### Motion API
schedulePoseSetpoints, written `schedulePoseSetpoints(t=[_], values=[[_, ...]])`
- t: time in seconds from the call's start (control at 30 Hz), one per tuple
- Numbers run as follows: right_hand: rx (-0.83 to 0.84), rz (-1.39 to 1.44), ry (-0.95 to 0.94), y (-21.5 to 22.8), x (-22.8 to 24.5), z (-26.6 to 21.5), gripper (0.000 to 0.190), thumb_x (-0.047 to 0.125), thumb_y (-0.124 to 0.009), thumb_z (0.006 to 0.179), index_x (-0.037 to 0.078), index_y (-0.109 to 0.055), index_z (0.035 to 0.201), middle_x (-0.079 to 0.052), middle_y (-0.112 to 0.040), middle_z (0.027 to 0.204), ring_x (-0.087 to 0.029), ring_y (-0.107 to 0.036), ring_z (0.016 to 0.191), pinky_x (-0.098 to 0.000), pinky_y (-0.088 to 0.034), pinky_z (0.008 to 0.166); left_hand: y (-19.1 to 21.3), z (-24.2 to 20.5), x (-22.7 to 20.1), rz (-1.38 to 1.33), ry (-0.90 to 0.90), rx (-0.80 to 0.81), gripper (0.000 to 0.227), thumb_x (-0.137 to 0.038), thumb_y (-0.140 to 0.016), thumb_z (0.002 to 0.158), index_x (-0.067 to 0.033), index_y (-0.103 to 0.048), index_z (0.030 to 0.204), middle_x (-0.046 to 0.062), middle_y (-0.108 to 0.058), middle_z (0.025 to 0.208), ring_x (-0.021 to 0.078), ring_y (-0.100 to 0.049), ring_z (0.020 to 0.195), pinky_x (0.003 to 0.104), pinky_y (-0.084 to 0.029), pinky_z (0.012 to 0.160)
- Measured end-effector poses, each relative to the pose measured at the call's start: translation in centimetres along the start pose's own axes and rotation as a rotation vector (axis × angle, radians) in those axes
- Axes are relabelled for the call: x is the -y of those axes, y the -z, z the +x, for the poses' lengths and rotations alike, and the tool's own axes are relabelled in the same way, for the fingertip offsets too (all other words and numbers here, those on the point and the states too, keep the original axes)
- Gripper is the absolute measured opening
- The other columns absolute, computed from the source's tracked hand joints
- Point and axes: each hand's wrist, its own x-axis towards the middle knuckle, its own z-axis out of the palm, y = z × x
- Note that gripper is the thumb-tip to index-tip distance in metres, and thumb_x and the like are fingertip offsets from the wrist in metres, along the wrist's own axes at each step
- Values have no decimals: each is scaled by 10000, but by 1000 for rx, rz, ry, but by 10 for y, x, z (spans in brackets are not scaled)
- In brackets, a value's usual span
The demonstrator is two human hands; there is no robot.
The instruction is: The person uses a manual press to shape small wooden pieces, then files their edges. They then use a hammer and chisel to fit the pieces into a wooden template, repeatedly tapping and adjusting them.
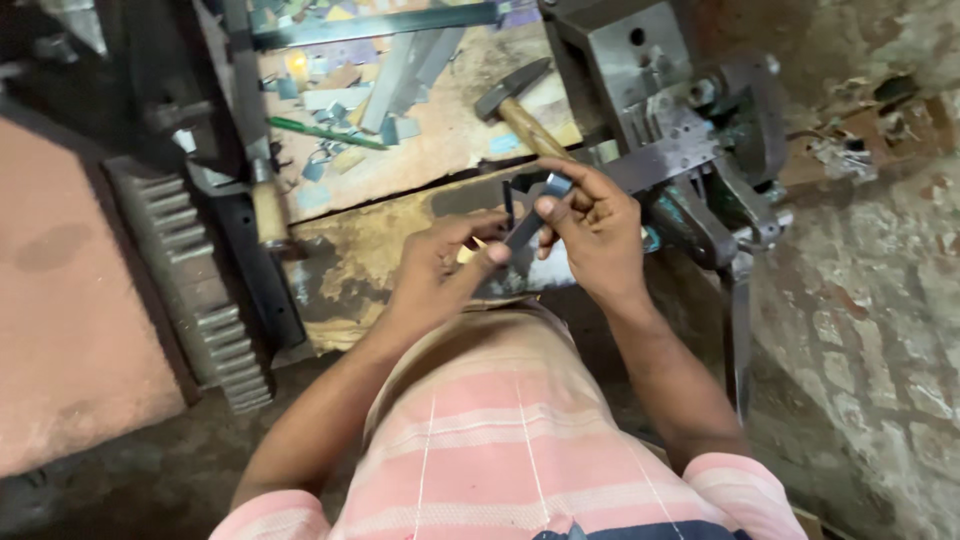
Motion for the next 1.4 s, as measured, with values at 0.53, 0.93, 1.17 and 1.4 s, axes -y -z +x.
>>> schedulePoseSetpoints(t=[0.53,0.93,1.17,1.4], values=[[-688,-1357,-315,226,-160,-209,590,456,-878,749,5,-691,1079,-255,-714,866,-474,-689,773,-529,-563,680,-97,179,52,185,-266,38,211,-101,-796,941,-19,-778,1135,116,-764,946,139,-704,791,280,-548,685],[-547,-2063,-522,299,-89,-374,408,582,-816,746,181,-778,811,-20,-588,581,-198,-505,437,-359,-398,476,-125,239,87,465,-350,81,188,-57,-835,874,-53,-819,1061,105,-718,776,226,-629,690,349,-500,650],[-575,-1749,-509,297,-93,-389,435,603,-781,898,184,-709,808,22,-496,512,-154,-490,454,-311,-387,514,-129,241,92,608,-502,92,199,-100,-852,844,-87,-833,1042,48,-680,766,263,-552,950,430,-380,908],[-623,-1525,-345,296,-208,-372,520,588,-822,851,92,-682,785,-72,-531,580,-282,-523,524,-420,-421,539,-128,248,88,732,-611,166,205,-64,-777,818,-114,-819,1012,29,-705,831,255,-558,1022,495,-297,982]])
